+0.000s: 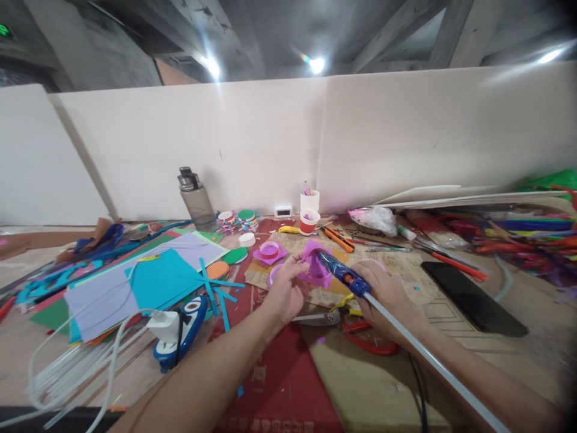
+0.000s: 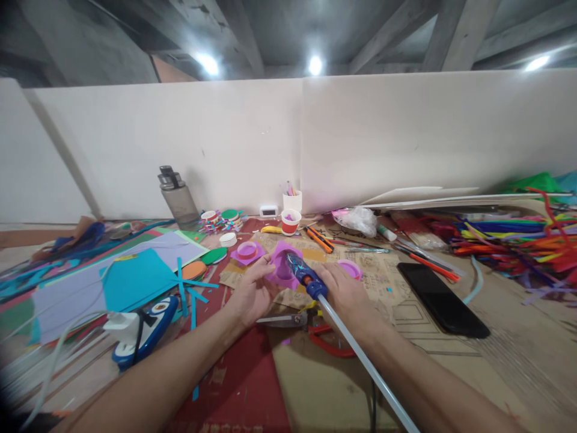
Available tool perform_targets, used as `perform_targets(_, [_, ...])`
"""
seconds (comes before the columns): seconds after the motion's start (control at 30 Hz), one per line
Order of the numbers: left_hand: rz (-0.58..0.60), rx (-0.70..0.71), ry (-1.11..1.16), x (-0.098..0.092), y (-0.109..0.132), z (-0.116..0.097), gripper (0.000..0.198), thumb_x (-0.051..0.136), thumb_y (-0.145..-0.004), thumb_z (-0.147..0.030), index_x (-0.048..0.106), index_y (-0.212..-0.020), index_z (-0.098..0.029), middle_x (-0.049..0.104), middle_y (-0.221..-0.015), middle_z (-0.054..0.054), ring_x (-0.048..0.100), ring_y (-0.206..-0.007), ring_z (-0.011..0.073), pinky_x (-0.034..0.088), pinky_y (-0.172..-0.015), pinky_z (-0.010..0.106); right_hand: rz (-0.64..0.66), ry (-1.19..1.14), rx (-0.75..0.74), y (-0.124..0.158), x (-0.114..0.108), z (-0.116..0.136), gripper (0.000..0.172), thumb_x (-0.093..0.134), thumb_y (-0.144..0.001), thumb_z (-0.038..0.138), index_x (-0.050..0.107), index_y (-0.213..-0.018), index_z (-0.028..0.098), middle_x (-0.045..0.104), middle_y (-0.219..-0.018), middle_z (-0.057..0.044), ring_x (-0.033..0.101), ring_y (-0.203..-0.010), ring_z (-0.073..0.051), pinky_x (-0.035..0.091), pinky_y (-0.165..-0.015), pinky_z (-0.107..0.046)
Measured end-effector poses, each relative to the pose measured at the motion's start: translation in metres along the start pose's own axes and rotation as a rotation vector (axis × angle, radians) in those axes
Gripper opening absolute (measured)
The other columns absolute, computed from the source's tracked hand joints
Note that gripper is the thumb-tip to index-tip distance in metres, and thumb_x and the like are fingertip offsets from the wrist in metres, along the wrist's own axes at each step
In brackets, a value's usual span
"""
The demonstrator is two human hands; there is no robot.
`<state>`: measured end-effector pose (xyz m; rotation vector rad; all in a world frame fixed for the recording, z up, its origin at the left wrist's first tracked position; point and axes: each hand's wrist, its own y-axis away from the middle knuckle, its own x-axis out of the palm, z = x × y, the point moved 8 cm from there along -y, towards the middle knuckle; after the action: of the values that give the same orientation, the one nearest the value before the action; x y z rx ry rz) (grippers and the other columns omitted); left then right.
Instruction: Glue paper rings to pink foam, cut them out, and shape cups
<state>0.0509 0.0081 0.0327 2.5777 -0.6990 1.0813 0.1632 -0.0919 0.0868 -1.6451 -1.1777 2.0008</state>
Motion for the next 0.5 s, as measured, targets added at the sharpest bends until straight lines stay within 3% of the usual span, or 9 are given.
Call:
perform_targets(0.17, [-0.089,-0.017,-0.032,-0.013,-0.004,0.007,0.017,0.070,-0.074,-0.022,0.065,-0.089,-0.014,0.070,-0.078,0.002,0.065,-0.062,0.0115,0.055,-0.057,0.022,0.065,-0.015,-0.013,0.000,0.004,0.002,0.035,0.042,-0.075,0.005,0.050,-0.107,0.018,0.063,-0.089,-0.009,0.059,-0.080,-0.021,0.051,-0.069,-0.033])
perform_targets(0.33, [-0.073,0.011,-0.031,-0.011,-0.005,0.007,0.020,0.073,-0.071,-0.022,0.066,-0.088,-0.012,0.070,-0.075,0.003,0.064,-0.058,0.0111,0.055,-0.056,0.021,0.059,-0.002,-0.013,0.003,0.007,0.001,0.035,0.042,-0.078,0.006,0.049,-0.110,0.017,0.062,-0.090,-0.009,0.058,-0.082,-0.021,0.050,-0.071,-0.033])
perform_targets(0.5, [-0.106,0.088,0.007,-0.014,-0.005,0.003,0.023,0.078,-0.066,-0.021,0.063,-0.083,-0.015,0.069,-0.074,-0.001,0.064,-0.060,0.0091,0.056,-0.068,0.023,0.055,-0.004,0.023,0.005,0.010,-0.004,0.031,0.042,-0.081,0.008,0.047,-0.111,0.017,0.061,-0.090,-0.010,0.057,-0.083,-0.022,0.049,-0.074,-0.037])
